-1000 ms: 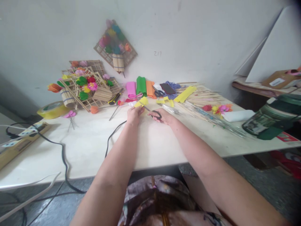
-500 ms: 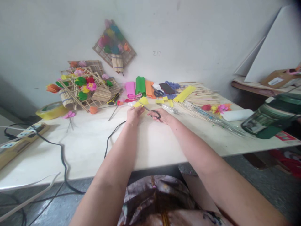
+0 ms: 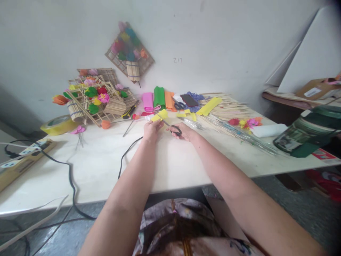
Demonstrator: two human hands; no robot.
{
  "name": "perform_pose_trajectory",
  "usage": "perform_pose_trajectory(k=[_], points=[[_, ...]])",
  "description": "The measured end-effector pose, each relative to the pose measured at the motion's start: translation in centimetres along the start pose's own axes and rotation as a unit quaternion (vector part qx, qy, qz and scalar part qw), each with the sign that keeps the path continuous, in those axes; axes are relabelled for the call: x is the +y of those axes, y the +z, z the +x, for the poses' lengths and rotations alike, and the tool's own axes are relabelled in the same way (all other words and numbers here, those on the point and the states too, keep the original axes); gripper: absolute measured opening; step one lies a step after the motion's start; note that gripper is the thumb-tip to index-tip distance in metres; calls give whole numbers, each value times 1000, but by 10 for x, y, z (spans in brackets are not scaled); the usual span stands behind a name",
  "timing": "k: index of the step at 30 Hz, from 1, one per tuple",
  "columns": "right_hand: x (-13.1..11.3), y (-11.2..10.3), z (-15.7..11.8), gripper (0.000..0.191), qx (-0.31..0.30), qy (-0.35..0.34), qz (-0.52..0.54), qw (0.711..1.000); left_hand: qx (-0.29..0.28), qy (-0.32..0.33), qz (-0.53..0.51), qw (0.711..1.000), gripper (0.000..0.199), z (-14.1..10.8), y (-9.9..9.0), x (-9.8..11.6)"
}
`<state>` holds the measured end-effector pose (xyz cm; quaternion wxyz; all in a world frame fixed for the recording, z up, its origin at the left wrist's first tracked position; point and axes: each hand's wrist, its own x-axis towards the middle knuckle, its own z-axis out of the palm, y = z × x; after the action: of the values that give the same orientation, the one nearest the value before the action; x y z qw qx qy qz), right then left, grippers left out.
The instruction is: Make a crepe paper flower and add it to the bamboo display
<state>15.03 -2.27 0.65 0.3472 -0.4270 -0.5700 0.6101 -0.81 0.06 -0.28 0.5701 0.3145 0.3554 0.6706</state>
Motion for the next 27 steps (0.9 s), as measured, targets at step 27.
perform_pose_trajectory(k=[27], points=[[-8, 2, -6, 34, -14, -1, -6, 1000, 5, 5, 0, 1000, 13, 3, -2, -2]])
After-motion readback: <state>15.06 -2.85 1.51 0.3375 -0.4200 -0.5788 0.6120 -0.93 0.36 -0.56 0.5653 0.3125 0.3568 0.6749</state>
